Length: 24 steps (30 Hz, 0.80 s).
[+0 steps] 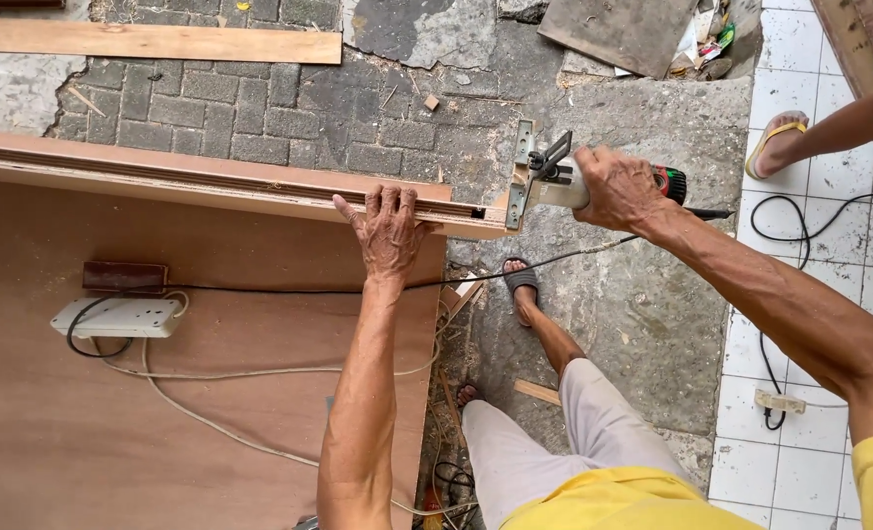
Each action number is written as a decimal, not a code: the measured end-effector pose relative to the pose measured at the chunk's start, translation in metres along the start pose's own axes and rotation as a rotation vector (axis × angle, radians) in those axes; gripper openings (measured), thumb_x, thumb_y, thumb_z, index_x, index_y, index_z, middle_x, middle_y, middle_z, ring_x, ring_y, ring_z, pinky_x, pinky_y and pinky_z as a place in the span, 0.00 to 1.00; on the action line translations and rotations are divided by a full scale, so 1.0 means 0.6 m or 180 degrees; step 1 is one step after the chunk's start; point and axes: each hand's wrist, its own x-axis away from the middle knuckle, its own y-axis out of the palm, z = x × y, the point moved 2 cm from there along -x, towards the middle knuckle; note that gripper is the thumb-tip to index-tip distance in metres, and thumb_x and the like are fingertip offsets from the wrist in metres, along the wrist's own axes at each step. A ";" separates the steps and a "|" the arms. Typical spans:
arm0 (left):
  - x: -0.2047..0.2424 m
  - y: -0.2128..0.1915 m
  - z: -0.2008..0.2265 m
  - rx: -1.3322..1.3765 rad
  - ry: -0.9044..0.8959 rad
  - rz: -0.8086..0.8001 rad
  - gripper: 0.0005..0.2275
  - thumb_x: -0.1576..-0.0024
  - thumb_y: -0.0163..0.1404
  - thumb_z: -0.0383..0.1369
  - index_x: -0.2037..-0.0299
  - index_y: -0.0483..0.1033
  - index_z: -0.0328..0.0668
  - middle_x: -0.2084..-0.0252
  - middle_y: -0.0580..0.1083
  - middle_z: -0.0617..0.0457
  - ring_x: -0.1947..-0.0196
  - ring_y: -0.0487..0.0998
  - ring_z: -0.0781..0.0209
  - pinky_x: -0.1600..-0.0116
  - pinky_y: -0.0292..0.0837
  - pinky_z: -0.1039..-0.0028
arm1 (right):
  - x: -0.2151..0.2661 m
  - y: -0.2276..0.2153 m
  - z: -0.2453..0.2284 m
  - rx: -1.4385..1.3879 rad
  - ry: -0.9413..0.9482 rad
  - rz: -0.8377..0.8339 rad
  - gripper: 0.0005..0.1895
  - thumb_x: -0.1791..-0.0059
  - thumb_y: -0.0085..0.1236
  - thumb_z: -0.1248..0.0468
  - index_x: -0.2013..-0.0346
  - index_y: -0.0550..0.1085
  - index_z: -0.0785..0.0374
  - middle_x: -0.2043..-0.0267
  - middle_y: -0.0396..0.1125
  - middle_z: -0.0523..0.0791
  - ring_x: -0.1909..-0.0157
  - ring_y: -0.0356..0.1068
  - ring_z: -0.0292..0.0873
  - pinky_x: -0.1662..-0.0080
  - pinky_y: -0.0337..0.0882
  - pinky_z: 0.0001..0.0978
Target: Routing the edges of a wooden board and then sanding them smooth.
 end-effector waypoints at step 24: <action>0.001 -0.008 -0.001 0.0007 0.0064 0.0154 0.27 0.59 0.70 0.44 0.49 0.74 0.52 0.49 0.72 0.54 0.39 0.69 0.50 0.31 0.36 0.24 | 0.036 -0.028 -0.047 -0.0040 -0.0074 -0.0011 0.31 0.66 0.71 0.52 0.54 0.72 0.64 0.68 0.69 0.50 0.64 0.78 0.51 0.63 0.77 0.42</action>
